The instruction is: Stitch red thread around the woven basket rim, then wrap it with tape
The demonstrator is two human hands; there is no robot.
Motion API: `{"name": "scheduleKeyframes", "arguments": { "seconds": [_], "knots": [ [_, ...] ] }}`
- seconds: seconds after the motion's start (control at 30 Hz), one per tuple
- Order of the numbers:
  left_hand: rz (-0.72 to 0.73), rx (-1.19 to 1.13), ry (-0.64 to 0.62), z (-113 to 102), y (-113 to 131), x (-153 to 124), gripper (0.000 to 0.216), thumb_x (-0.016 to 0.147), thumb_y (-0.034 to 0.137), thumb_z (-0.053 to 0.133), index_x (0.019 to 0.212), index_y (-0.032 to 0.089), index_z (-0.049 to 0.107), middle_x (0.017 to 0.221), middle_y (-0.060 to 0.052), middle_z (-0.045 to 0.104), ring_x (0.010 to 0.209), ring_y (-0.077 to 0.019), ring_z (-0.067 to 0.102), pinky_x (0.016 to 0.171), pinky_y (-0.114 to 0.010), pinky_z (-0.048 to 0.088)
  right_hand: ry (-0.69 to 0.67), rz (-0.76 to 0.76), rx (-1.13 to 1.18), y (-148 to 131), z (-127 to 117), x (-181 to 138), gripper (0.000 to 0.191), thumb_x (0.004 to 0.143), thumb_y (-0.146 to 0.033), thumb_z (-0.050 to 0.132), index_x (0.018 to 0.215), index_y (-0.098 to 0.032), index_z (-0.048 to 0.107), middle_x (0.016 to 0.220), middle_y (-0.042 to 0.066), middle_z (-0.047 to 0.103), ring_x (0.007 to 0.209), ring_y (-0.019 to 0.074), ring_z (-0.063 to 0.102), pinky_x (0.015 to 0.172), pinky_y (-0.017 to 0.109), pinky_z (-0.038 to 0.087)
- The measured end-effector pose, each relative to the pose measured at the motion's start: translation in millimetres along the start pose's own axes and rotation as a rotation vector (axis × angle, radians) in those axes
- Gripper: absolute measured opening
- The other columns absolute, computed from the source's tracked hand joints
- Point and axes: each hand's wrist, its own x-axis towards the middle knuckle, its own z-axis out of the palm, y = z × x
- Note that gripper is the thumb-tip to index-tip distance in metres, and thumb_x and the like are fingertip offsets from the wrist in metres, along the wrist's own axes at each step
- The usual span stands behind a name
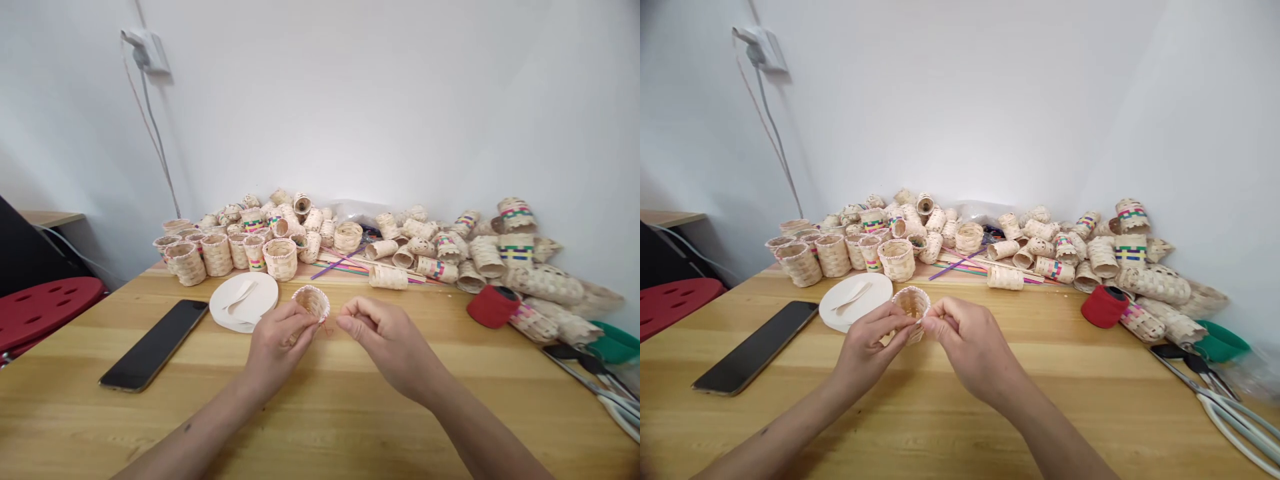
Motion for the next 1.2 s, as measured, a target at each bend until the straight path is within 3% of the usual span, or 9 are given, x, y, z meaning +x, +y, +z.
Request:
{"name": "scheduleKeyframes", "arguments": {
  "seconds": [0.13,0.2,0.43,0.63,0.9,1.0,1.1,1.2],
  "knots": [
    [0.012,-0.016,0.030,-1.1,1.9,1.5,0.011,0.083,0.014,0.059,0.082,0.016,0.070,0.073,-0.003,0.063,0.066,-0.0114,0.059,0.059,-0.021,0.046,0.151,-0.051,-0.153,5.2,-4.4,2.7,0.018,0.090,-0.031,0.049,0.093,-0.022,0.065,0.063,-0.002,0.056,0.059,0.0141,0.050,0.056,0.024,0.034],
    [0.023,-0.011,0.037,-1.6,3.2,2.4,0.011,0.083,0.015,0.058,0.083,0.016,0.070,0.072,-0.003,0.063,0.065,-0.0115,0.059,0.058,-0.021,0.046,0.127,-0.050,-0.205,9.6,-2.8,2.2,0.022,0.089,-0.034,0.052,0.103,-0.024,0.065,0.059,-0.003,0.051,0.054,0.0142,0.047,0.055,0.025,0.032],
    [0.059,-0.013,0.065,-2.5,6.8,5.1,0.012,0.084,0.017,0.058,0.082,0.016,0.070,0.070,-0.003,0.063,0.062,-0.0112,0.059,0.056,-0.021,0.045,-0.005,0.116,-0.152,24.3,15.5,0.3,0.025,0.081,-0.042,0.064,0.096,-0.023,0.067,0.054,-0.006,0.037,0.050,0.0111,0.035,0.050,0.022,0.024],
    [0.043,-0.002,0.024,-1.9,2.3,0.3,0.011,0.082,0.014,0.059,0.084,0.016,0.070,0.074,-0.003,0.063,0.067,-0.0121,0.060,0.059,-0.022,0.046,-0.052,0.093,0.002,31.5,28.8,4.5,0.018,0.084,-0.032,0.058,0.077,-0.018,0.065,0.049,-0.008,0.028,0.046,0.0077,0.028,0.047,0.021,0.020],
    [-0.057,0.014,0.015,-1.8,-5.5,1.6,0.010,0.082,0.014,0.059,0.083,0.015,0.069,0.075,-0.003,0.061,0.068,-0.0120,0.058,0.061,-0.022,0.045,-0.291,-0.195,-0.413,20.1,-24.2,-21.6,0.021,0.091,-0.021,0.048,0.077,-0.020,0.064,0.068,-0.001,0.062,0.060,0.0117,0.053,0.058,0.023,0.035],
    [-0.080,0.004,0.015,-1.7,-5.1,1.9,0.010,0.082,0.014,0.060,0.082,0.015,0.069,0.074,-0.003,0.061,0.067,-0.0115,0.058,0.059,-0.021,0.043,-0.165,-0.178,-0.454,22.4,-39.7,-21.9,0.018,0.091,-0.025,0.050,0.097,-0.023,0.067,0.073,0.000,0.064,0.063,0.0137,0.057,0.059,0.023,0.039],
    [-0.050,-0.007,0.003,-1.3,-3.4,1.7,0.010,0.082,0.012,0.060,0.083,0.015,0.069,0.075,-0.003,0.062,0.069,-0.0113,0.058,0.061,-0.021,0.044,0.001,-0.140,-0.435,23.9,-42.1,-14.0,0.032,0.090,-0.035,0.055,0.119,-0.023,0.061,0.060,-0.003,0.055,0.053,0.0122,0.050,0.053,0.022,0.036],
    [-0.023,-0.007,-0.002,-1.6,-1.2,1.7,0.010,0.081,0.011,0.060,0.084,0.014,0.069,0.076,-0.003,0.062,0.070,-0.0111,0.059,0.062,-0.020,0.045,0.016,-0.108,-0.318,29.9,-33.0,-4.2,0.032,0.088,-0.038,0.057,0.115,-0.022,0.063,0.055,-0.006,0.043,0.049,0.0098,0.041,0.049,0.020,0.030]
  ]
}}
